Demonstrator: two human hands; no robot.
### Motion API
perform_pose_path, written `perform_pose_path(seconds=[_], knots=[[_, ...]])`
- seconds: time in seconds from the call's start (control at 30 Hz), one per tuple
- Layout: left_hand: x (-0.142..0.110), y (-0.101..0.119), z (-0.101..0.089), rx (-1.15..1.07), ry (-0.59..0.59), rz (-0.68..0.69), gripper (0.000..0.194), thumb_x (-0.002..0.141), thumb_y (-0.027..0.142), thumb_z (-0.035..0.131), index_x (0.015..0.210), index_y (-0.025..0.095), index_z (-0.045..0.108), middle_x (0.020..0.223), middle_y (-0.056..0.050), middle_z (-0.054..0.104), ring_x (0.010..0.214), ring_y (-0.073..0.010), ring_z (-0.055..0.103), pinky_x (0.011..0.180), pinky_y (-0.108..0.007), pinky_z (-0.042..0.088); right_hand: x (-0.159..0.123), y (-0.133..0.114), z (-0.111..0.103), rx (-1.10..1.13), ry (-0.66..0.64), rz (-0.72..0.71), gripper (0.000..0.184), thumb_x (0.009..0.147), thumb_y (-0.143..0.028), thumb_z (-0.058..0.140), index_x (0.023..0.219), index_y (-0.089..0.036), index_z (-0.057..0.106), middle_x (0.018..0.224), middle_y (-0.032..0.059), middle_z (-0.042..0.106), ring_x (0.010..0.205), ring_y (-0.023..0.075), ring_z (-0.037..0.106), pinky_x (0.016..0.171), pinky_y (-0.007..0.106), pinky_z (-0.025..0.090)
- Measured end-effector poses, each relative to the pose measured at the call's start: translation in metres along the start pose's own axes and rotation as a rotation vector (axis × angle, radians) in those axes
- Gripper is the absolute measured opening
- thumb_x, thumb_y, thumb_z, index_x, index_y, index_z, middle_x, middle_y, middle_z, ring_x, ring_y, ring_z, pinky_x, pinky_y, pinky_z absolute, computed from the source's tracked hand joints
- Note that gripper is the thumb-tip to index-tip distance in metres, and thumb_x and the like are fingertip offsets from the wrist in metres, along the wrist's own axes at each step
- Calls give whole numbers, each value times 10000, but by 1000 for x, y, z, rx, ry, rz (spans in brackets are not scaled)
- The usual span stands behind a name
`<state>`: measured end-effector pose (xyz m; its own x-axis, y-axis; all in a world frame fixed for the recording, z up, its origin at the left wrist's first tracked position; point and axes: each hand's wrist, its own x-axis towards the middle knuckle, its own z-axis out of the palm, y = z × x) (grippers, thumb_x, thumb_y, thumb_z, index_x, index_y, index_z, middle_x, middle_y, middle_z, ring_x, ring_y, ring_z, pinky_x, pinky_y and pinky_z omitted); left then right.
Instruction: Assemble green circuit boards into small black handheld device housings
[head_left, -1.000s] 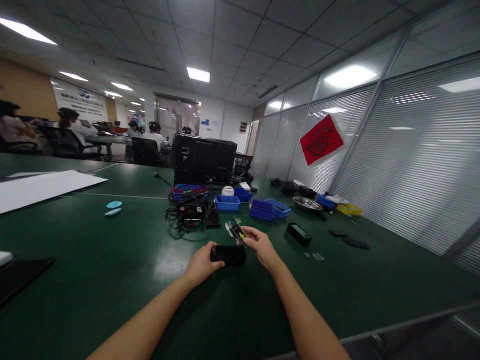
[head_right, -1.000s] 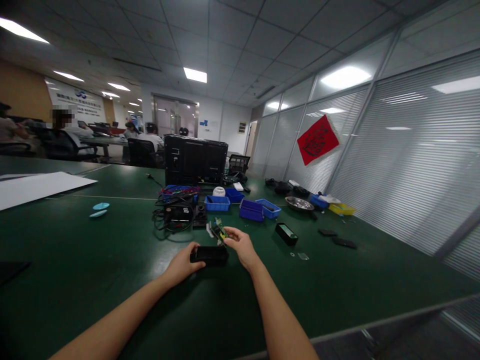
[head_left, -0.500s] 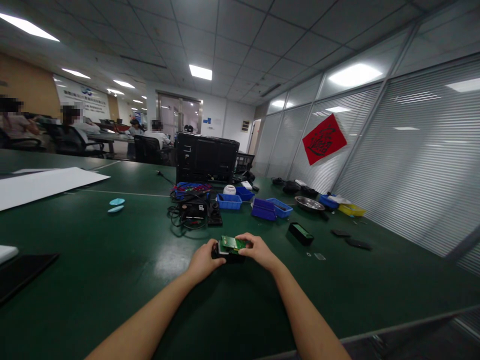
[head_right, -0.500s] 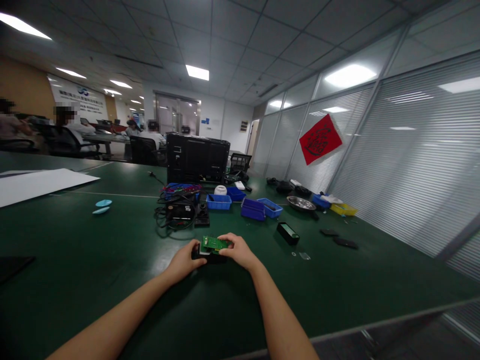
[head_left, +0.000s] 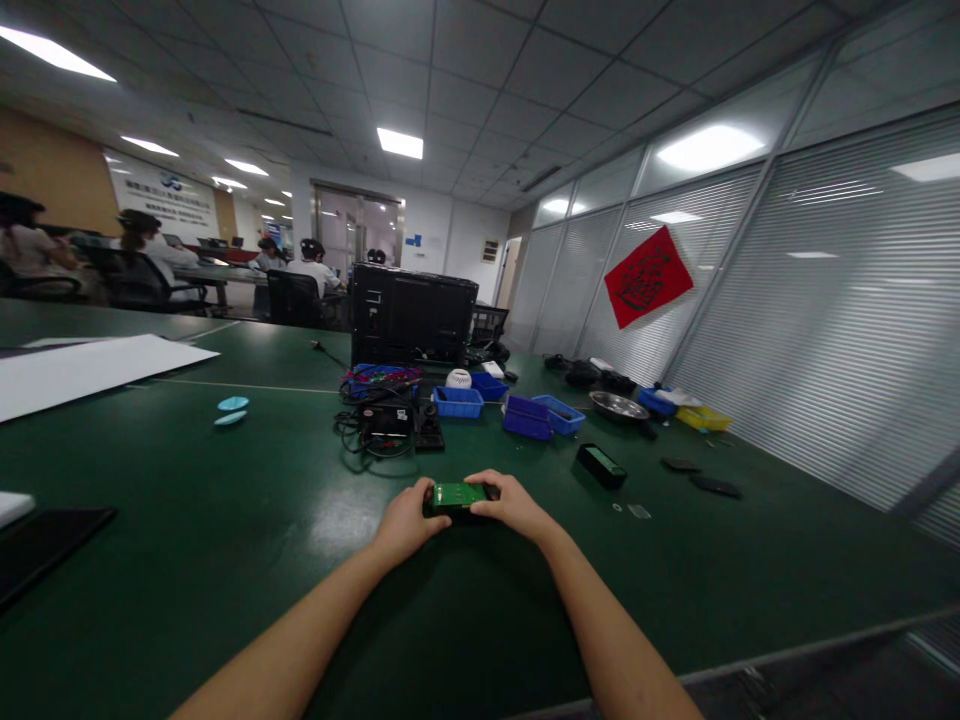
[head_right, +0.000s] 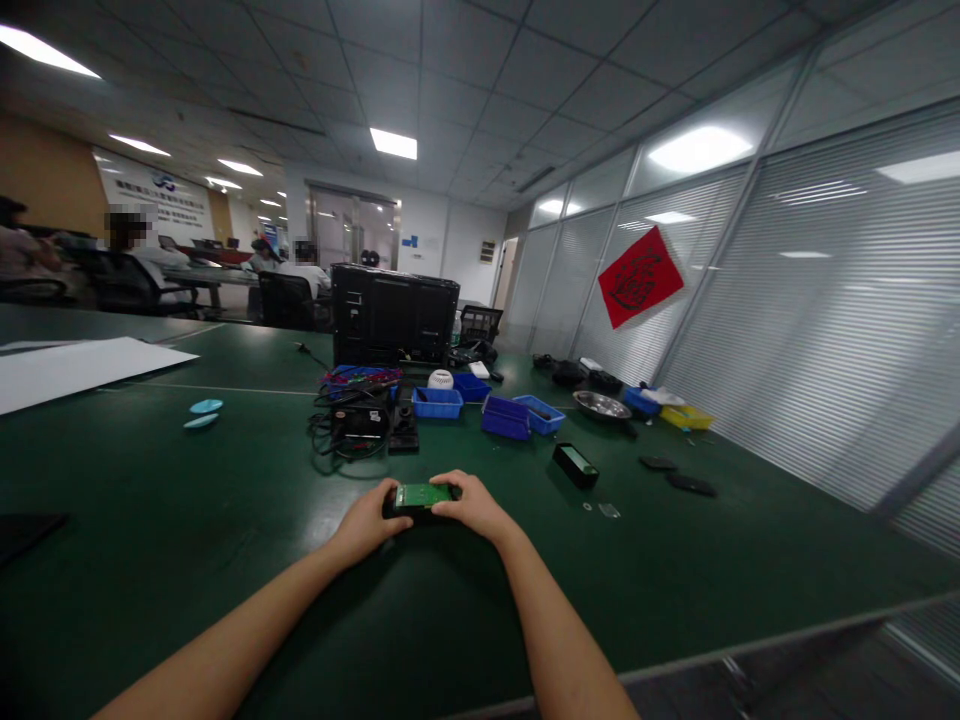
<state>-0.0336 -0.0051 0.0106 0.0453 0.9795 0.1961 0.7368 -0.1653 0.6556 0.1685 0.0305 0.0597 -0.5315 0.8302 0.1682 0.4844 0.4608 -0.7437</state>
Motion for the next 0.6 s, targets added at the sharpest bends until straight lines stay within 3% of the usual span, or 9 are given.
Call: perform_pose_path(seconds=[0.17, 0.27, 0.4, 0.47, 0.6], knots=[[0, -3, 2, -46, 39, 19, 462, 600, 306, 679, 1018, 221, 503, 917, -14, 602, 854, -168, 560, 726, -246, 394, 0, 7, 0, 92, -26, 9, 466, 625, -273, 688, 1075, -198, 591, 1075, 49, 578, 991, 210, 510, 871, 350, 385], [2, -6, 4, -68, 152, 31, 447, 621, 247, 649, 1044, 201, 510, 977, -34, 576, 876, -161, 546, 777, -262, 396, 1, 11, 3, 197, -58, 31, 535, 605, -289, 711, 1108, -179, 566, 1090, 63, 577, 1015, 215, 509, 894, 361, 385], [6, -10, 0, -70, 298, -71, 318, 699, 228, 548, 1010, 167, 531, 870, -35, 550, 753, -141, 538, 729, -269, 421, 2, 13, 13, 449, -171, 95, 539, 668, -373, 664, 1139, -150, 527, 1027, 91, 582, 796, 171, 578, 684, 325, 486], [8, -10, -3, -104, 309, -86, 284, 744, 289, 499, 994, 158, 533, 785, -19, 543, 706, -141, 534, 696, -272, 428, 2, 14, 17, 578, -225, 106, 522, 701, -400, 631, 1136, -135, 519, 990, 96, 578, 718, 147, 578, 601, 299, 498], [4, -5, -5, -212, 267, -56, 375, 800, 429, 396, 1029, 155, 511, 773, -21, 555, 698, -148, 548, 685, -284, 442, 3, 15, 22, 708, -266, 129, 478, 705, -373, 641, 1097, -122, 534, 952, 97, 570, 749, 157, 591, 578, 279, 506]])
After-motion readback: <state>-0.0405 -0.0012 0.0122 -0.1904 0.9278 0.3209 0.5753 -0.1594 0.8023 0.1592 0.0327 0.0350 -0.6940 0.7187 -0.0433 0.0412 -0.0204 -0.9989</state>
